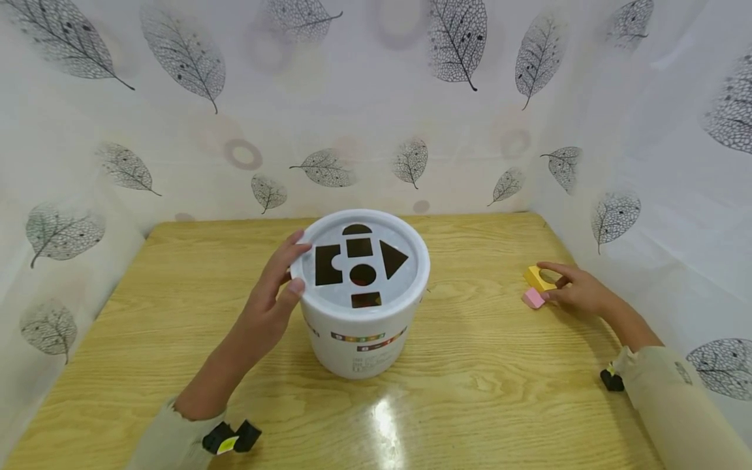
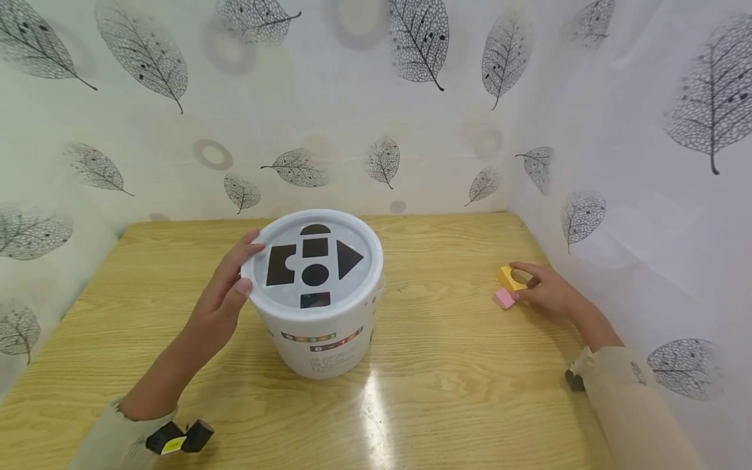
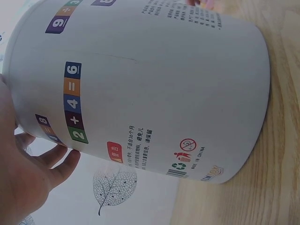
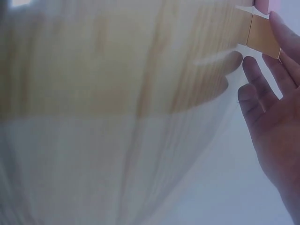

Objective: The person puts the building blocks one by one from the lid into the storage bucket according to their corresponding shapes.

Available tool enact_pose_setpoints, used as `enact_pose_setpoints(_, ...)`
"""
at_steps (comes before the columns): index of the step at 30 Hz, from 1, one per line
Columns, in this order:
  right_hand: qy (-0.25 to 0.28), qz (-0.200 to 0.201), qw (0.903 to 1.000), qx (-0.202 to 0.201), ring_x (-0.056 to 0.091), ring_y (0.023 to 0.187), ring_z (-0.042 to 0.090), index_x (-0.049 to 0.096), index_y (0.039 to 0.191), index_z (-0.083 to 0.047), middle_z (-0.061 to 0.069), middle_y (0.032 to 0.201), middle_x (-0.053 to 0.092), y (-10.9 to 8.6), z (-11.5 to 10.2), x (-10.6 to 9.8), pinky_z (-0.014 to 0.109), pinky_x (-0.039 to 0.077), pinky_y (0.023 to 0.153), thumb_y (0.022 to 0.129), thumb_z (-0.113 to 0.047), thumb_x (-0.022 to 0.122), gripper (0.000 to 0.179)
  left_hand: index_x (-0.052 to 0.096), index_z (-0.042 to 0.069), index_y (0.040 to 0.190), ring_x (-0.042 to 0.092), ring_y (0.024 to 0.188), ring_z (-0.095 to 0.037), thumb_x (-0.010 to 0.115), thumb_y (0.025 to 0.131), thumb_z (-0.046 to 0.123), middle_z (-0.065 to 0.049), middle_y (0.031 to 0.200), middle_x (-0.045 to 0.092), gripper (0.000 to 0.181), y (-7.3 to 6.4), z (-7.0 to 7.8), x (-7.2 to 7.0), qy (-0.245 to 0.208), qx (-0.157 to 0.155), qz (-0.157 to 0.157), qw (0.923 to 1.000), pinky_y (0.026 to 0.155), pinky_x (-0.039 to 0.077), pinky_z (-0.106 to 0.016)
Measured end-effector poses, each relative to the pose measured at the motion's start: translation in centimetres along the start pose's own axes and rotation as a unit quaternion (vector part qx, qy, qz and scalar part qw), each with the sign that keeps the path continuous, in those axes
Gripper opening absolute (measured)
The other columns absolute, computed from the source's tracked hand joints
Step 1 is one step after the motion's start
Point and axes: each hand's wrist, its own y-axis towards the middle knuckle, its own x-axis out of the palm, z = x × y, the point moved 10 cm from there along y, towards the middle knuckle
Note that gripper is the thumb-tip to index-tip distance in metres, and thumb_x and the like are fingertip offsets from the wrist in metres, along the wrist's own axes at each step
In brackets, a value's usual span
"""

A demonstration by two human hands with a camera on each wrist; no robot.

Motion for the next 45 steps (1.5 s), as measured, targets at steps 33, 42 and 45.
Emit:
enact_pose_setpoints(33,0.017,0.127,0.9908,-0.041,0.047,0.087,0.013,0.047,0.15,-0.013,0.009,0.128,0.052,-0.5,-11.0,-3.3,0.028,0.042,0.065,0.093,-0.037,0.073,0.066,0.036,0.024,0.155,0.029,0.149,-0.025,0.043,0.104,0.015,0.006,0.168,0.016,0.052,-0.1,0.1,0.0,-0.004,0.002,0.002,1.0,0.104,0.039,-0.017)
enact_pose_setpoints(42,0.029,0.147,0.9835,-0.102,0.049,0.083,0.016,0.052,0.146,-0.019,0.002,0.111,0.054,-1.2,-20.1,-3.7,0.028,0.043,0.064,0.089,-0.033,0.079,0.065,0.036,0.025,0.156,0.028,0.149,-0.024,0.042,0.105,0.017,0.007,0.168,0.015,0.052,-0.1,-0.1,0.1,-0.004,-0.001,-0.003,1.0,0.106,0.04,-0.024)
enact_pose_setpoints(45,0.026,0.149,0.9812,-0.119,0.049,0.08,0.017,0.053,0.145,-0.024,0.0,0.103,0.053,-1.5,-22.8,-4.0,0.026,0.043,0.065,0.087,-0.033,0.08,0.064,0.035,0.025,0.156,0.027,0.15,-0.024,0.042,0.105,0.018,0.007,0.168,0.015,0.052,-0.1,-0.1,0.1,-0.001,-0.003,-0.004,1.0,0.108,0.04,-0.029)
